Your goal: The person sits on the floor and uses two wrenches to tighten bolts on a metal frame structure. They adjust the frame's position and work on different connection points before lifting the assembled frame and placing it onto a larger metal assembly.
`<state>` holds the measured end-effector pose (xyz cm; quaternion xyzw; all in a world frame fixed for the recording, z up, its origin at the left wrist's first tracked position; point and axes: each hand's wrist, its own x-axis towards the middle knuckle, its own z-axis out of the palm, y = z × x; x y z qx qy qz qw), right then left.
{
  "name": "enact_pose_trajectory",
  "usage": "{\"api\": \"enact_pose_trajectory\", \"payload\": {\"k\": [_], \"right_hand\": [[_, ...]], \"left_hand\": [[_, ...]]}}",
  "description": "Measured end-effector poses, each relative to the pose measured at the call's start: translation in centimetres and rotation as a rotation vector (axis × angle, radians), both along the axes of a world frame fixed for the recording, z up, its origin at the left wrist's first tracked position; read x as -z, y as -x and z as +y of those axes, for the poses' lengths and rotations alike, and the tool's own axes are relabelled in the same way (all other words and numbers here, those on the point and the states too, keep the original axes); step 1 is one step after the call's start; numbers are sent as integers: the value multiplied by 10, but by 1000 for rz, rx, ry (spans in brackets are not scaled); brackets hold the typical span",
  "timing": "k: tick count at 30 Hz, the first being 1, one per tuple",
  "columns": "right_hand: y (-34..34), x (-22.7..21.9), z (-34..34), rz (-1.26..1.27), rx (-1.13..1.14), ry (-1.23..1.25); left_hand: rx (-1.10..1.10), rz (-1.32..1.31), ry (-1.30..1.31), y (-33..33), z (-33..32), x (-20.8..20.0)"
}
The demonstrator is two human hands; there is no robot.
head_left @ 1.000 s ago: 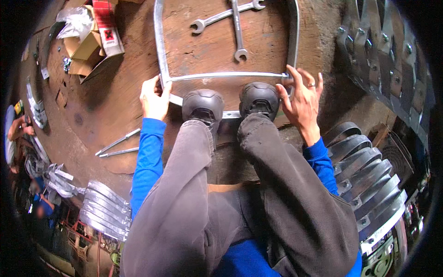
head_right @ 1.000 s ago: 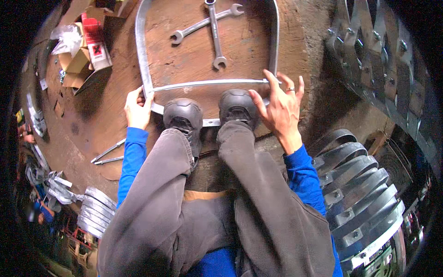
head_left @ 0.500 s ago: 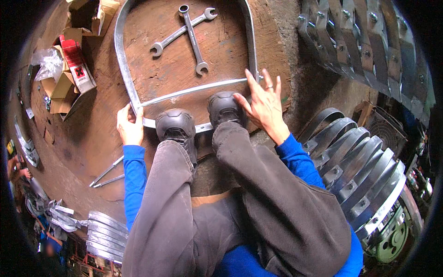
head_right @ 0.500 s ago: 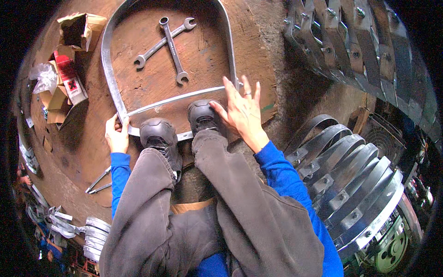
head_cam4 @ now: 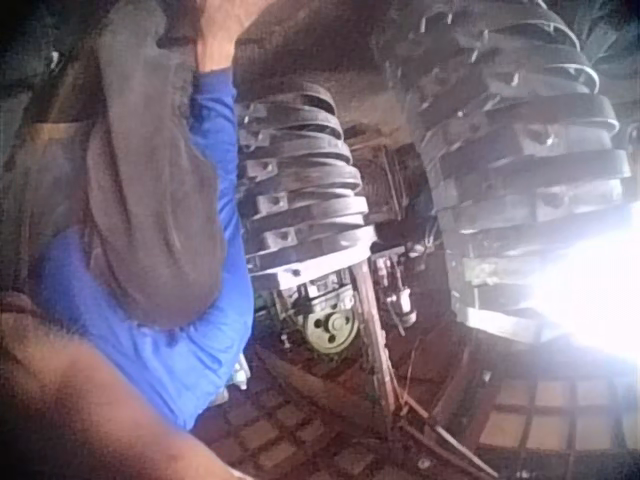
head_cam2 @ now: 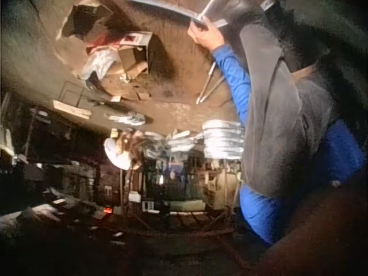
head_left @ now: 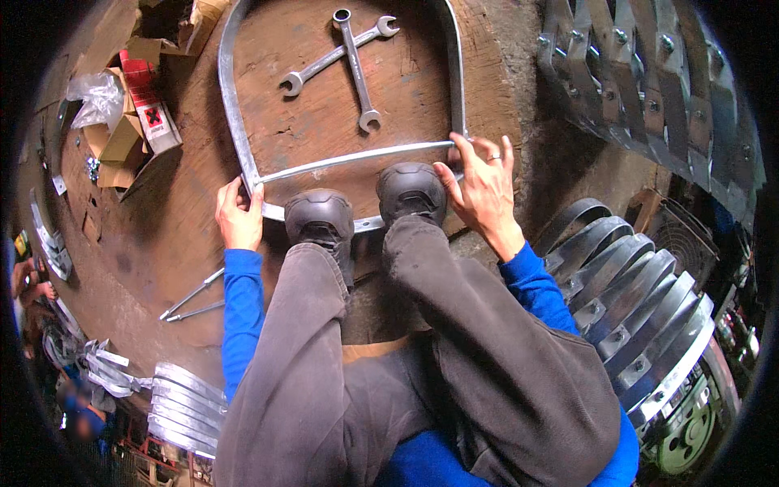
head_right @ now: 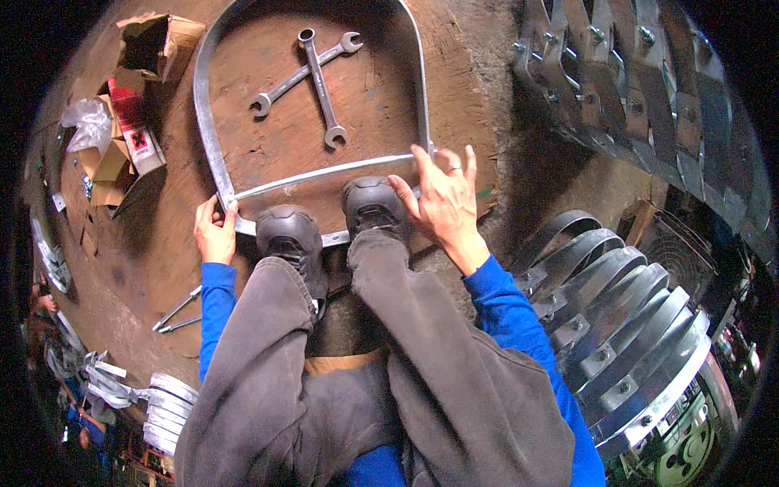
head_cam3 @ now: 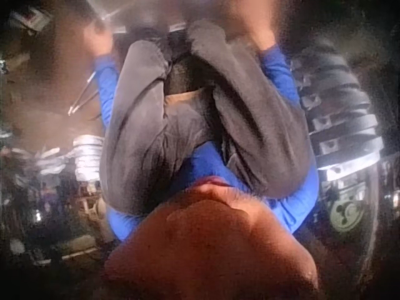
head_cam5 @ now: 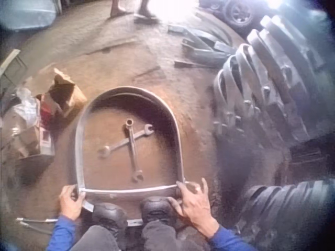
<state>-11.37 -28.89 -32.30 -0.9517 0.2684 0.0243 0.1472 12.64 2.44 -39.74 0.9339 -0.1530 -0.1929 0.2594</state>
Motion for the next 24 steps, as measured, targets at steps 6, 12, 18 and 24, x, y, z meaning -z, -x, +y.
{"api": "enact_pose_trajectory", "payload": {"k": [6,12,18,24], "right_hand": [[-12,-6,-4,24,-7,-6],[-69,36,-17,-215,-57,-174],[-157,91,-2,-97,63,-129],[-175,98,-18,-29,185,-187]], "left_hand": [[-5,50,-12,-2,0,-10],[122,-172,163,-41,-64,-24],[582,-365,134,-55,-176,3],[592,-426,-70,-59,-228,33]]}}
